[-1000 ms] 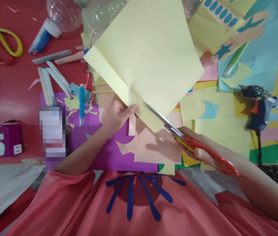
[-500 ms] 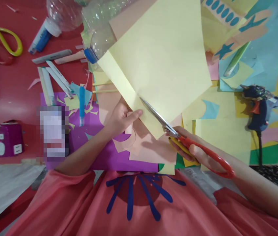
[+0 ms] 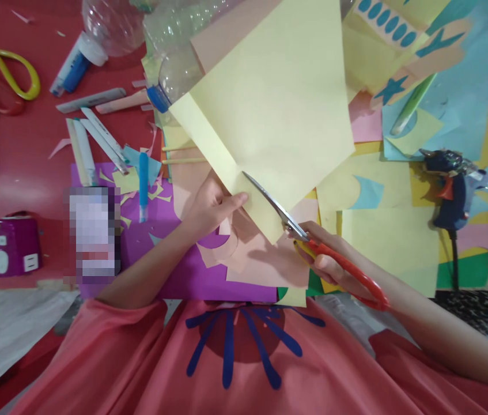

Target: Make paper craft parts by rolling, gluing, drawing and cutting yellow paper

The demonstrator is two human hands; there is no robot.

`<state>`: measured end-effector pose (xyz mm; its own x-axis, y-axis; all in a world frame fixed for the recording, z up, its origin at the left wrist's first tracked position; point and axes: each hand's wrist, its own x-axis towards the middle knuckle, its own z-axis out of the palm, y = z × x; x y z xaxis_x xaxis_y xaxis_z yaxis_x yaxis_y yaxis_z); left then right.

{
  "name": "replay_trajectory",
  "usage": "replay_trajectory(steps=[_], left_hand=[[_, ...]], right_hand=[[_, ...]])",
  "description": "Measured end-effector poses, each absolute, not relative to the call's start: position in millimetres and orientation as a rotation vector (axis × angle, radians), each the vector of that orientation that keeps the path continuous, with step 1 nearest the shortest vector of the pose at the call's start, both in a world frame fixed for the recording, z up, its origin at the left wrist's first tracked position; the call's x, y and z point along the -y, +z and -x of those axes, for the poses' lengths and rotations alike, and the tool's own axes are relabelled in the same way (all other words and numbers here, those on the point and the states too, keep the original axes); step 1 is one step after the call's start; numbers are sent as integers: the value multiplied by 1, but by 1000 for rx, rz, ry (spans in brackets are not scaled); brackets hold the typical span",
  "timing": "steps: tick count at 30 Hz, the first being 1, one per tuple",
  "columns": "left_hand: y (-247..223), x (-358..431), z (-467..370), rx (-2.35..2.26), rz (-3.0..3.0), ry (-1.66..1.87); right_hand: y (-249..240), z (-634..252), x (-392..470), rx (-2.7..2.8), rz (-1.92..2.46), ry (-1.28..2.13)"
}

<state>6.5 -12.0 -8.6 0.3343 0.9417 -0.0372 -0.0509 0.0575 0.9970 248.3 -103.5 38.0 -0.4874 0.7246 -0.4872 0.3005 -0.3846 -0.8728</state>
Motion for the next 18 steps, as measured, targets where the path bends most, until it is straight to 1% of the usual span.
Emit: replay_trajectory(steps=[8,12,16,18], left_hand=[[-31,5,1,-1099,-1265,1068],[-26,5,-1,-1121,-1216,1017],[-19,6,-4,-1132,-1242,1022],[-17,7,-4,-1119,-1262,1025]], right_hand=[[51,-254,98,1751,1459,1836],[51,-260,101,1711,1456,1869],[48,-263,105,1612,1372,1993],[50,-263,105,1630,1339,1977]])
